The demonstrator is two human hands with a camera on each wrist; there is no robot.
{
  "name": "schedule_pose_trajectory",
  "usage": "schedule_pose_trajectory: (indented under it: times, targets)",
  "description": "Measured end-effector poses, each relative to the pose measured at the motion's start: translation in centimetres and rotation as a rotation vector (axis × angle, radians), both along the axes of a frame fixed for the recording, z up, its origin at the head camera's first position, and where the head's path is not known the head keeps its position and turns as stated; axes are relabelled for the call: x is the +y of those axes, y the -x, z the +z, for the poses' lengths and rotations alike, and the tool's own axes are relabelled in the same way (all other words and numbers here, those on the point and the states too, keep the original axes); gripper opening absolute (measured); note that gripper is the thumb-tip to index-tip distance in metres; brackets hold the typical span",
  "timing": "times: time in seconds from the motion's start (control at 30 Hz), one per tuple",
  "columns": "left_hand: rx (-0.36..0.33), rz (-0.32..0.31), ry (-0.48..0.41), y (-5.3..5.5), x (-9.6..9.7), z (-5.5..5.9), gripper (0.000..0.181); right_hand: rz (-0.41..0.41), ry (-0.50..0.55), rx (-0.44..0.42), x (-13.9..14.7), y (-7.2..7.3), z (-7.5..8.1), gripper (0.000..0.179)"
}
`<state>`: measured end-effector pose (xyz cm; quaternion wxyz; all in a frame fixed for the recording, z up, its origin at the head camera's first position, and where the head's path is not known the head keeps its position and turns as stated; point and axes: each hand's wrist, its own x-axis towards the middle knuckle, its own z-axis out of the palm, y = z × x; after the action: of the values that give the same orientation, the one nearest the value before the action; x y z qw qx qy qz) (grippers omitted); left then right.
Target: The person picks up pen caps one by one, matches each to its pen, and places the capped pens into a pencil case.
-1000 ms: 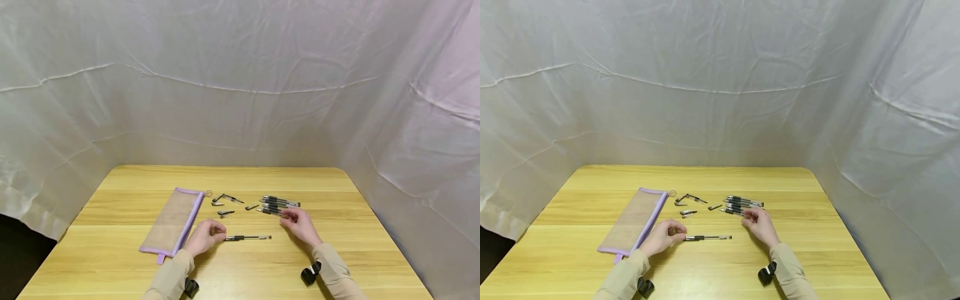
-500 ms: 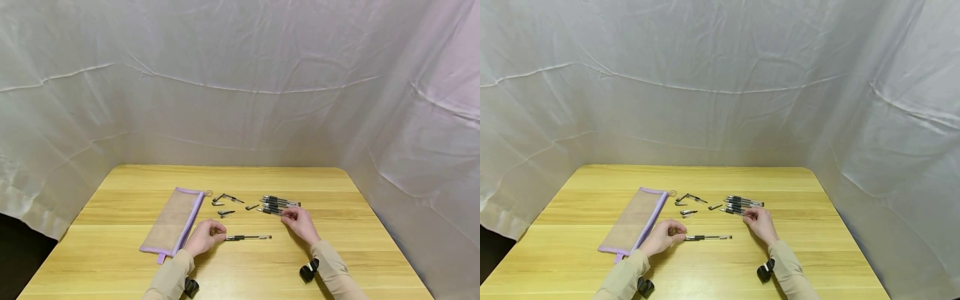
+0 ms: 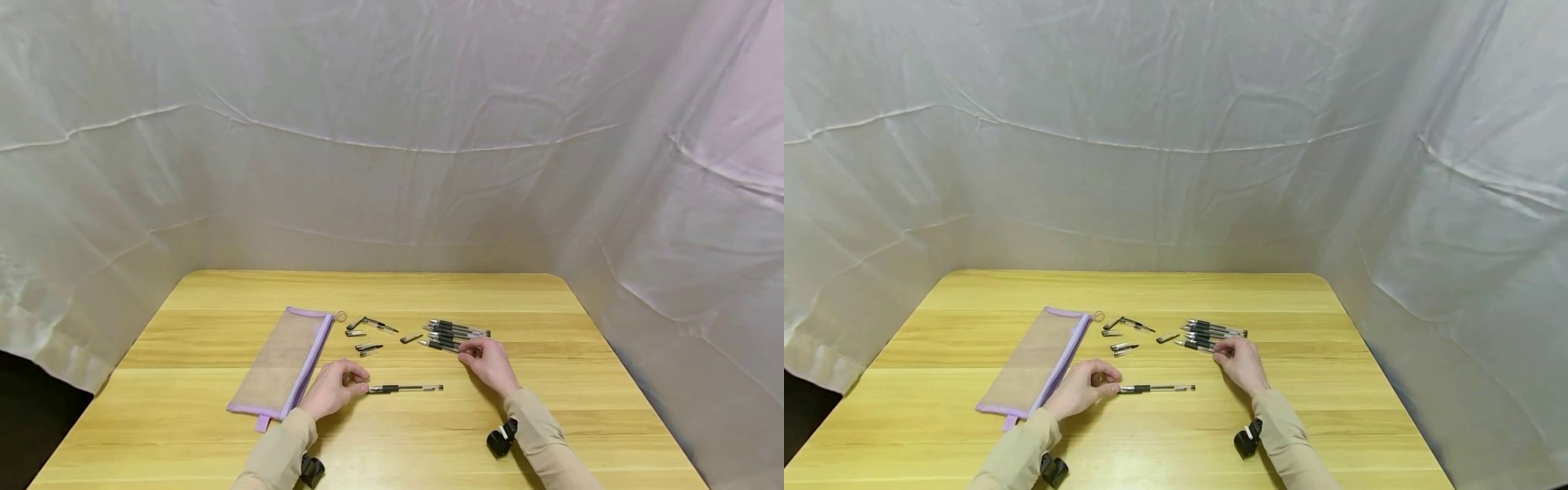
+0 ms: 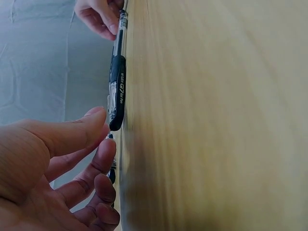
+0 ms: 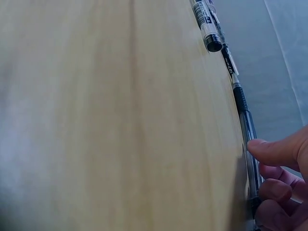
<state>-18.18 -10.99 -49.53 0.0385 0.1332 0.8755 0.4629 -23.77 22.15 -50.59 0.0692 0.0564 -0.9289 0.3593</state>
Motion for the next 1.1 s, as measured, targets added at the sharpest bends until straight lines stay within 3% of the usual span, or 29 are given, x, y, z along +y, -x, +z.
schedule_pose_trajectory:
  times: [0.37,0.7,0.83,1.1]
  targets:
    - [0.013,-0.003,0.011,0.2,0.0,-0.2,0.013,-0.005,-0.117,-0.018,-0.2,0.2,0.1,0.005]
    - [0.013,-0.015,0.016,0.0,0.0,-0.1,0.013,-0.03,-0.182,-0.006,-0.1,-0.5,0.3,0.005]
    - [0.016,-0.015,0.016,0.0,0.0,-0.1,0.013,-0.029,-0.194,0.008,-0.1,-0.8,0.3,0.006]
    - [0.015,-0.014,0.013,-0.1,0.0,0.0,0.014,0.048,-0.148,0.065,-0.4,-1.5,0.4,0.006]
